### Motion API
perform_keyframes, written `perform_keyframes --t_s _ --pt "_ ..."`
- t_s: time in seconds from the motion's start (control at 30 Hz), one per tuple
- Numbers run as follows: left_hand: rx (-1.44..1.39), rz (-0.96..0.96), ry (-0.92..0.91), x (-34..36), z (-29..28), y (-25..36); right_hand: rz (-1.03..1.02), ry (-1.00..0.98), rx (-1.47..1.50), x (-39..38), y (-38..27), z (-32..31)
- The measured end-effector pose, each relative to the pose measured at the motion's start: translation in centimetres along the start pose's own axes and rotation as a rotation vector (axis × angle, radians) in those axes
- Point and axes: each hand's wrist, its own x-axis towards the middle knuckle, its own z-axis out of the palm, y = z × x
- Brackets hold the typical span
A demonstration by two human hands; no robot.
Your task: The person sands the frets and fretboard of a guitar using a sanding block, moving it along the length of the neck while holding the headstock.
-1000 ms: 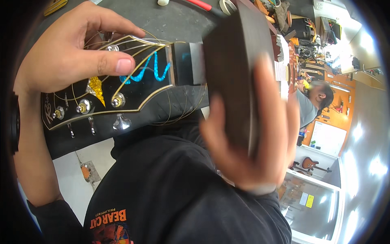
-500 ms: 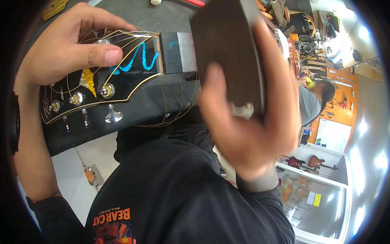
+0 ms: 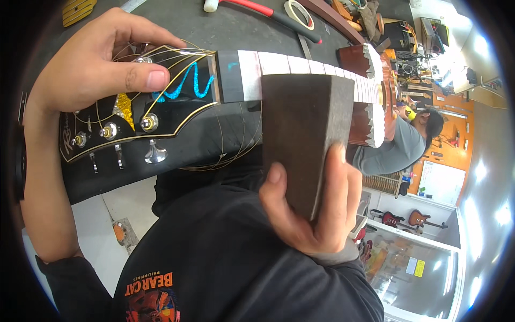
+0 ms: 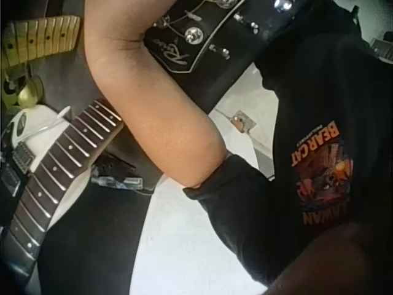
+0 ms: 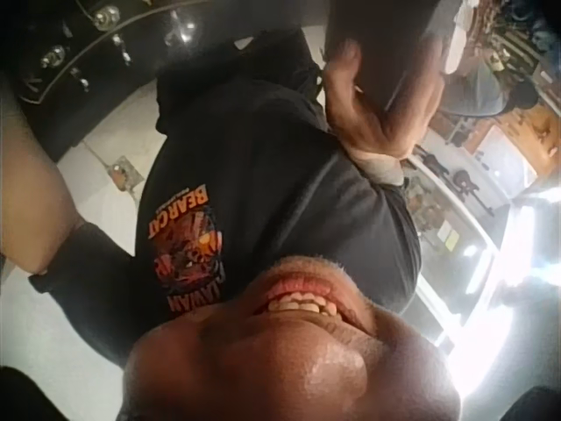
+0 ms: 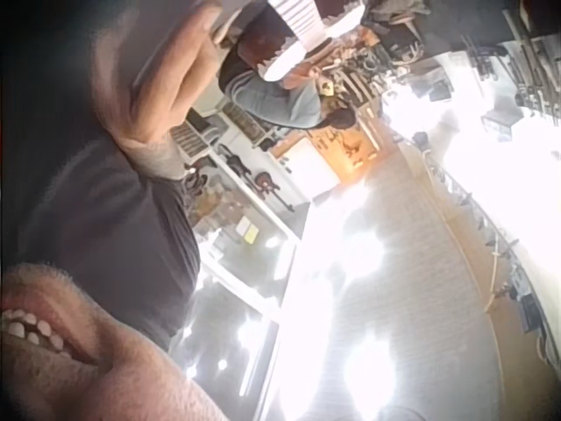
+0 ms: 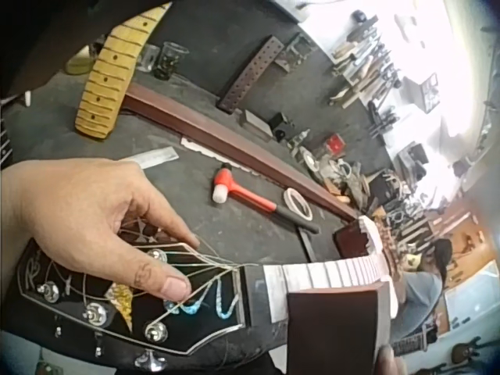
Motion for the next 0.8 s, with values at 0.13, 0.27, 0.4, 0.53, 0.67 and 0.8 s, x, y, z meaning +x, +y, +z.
perform_keyframes --t_s 0.13,0.27,0.4,0.53,0.67,0.8 --pt "0.006 -0.041 0.034 -0.9 0.0 -0.2 -0.039 -0.093 -0.103 5.7 0.3 2.6" --pt "0.004 0.256 0.12 -2.3 2.0 0.0 -0.047 -0.115 -0.104 6.5 0.3 3.1" --pt "-0.082 0.234 0.097 -1.1 2.1 0.1 -0.084 -0.145 -0.212 -3.1 0.0 -3.7" --pt "-0.007 -0.041 -0.066 -0.5 -0.2 0.8 0.007 -0.004 -0.149 -5.1 0.3 -5.0" --pt "0.072 -0.079 -0.07 -0.2 -0.1 1.7 0.074 0.079 -0.132 -6.6 1.1 -5.0" --pt "0.062 -0.121 -0.058 -0.2 0.1 2.0 0.49 0.051 0.097 -8.7 3.0 -7.0"
